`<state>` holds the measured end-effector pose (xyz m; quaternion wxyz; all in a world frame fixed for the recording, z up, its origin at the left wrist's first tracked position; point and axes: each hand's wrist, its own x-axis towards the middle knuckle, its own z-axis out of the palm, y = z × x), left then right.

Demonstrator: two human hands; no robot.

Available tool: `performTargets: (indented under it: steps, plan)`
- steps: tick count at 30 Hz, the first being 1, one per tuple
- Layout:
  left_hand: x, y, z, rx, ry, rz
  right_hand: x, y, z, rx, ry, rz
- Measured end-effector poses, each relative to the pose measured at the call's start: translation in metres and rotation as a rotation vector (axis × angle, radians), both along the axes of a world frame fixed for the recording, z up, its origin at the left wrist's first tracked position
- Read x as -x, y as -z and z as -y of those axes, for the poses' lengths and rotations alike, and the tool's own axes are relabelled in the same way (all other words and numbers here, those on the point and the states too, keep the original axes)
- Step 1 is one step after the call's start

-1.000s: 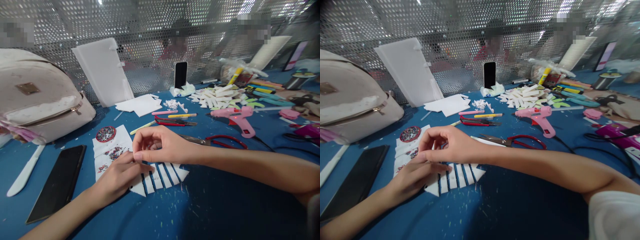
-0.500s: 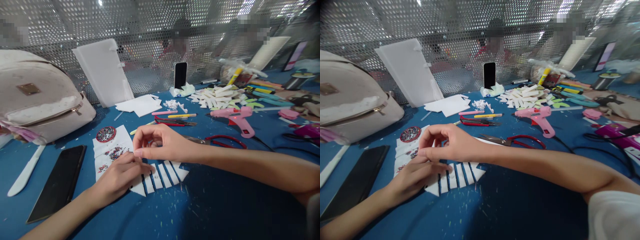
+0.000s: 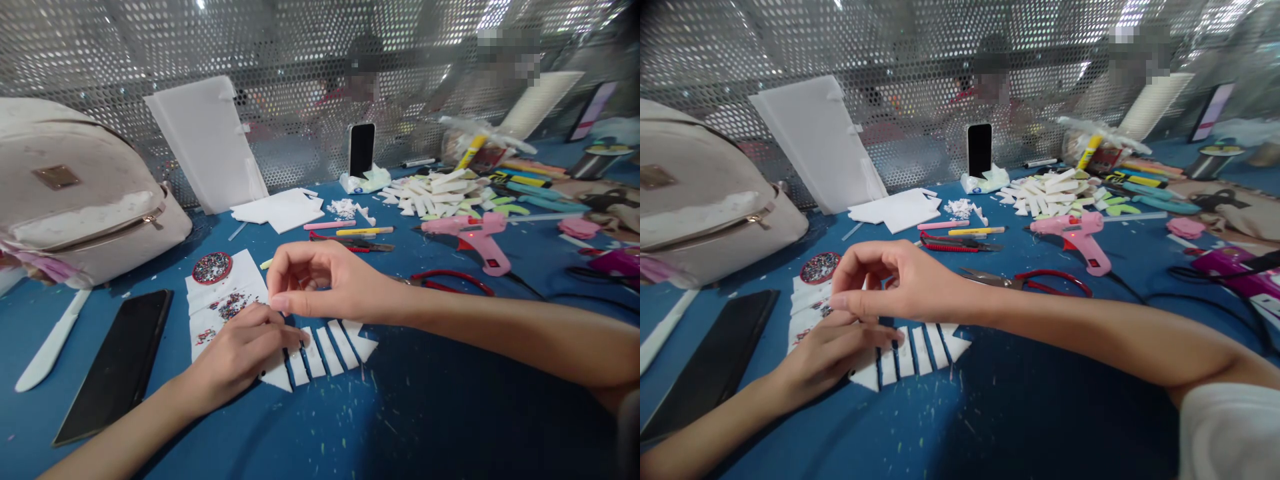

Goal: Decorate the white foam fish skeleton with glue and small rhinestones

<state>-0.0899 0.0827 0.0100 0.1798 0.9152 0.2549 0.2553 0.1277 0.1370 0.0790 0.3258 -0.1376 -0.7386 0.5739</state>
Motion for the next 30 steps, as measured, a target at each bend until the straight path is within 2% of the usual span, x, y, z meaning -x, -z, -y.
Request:
performTargets:
  steps: [21,30]
  plan:
    - [0.0007,-0.0002,0.0002,0.017,-0.018,-0.005,0.0008,0.0062,-0.0045,0.004,-0.011,0.029]
    - [-0.0006,0.0004,-0.0023,0.062,0.041,0.014,0.0012,0.0079,-0.0051,-0.009,-0.007,0.033]
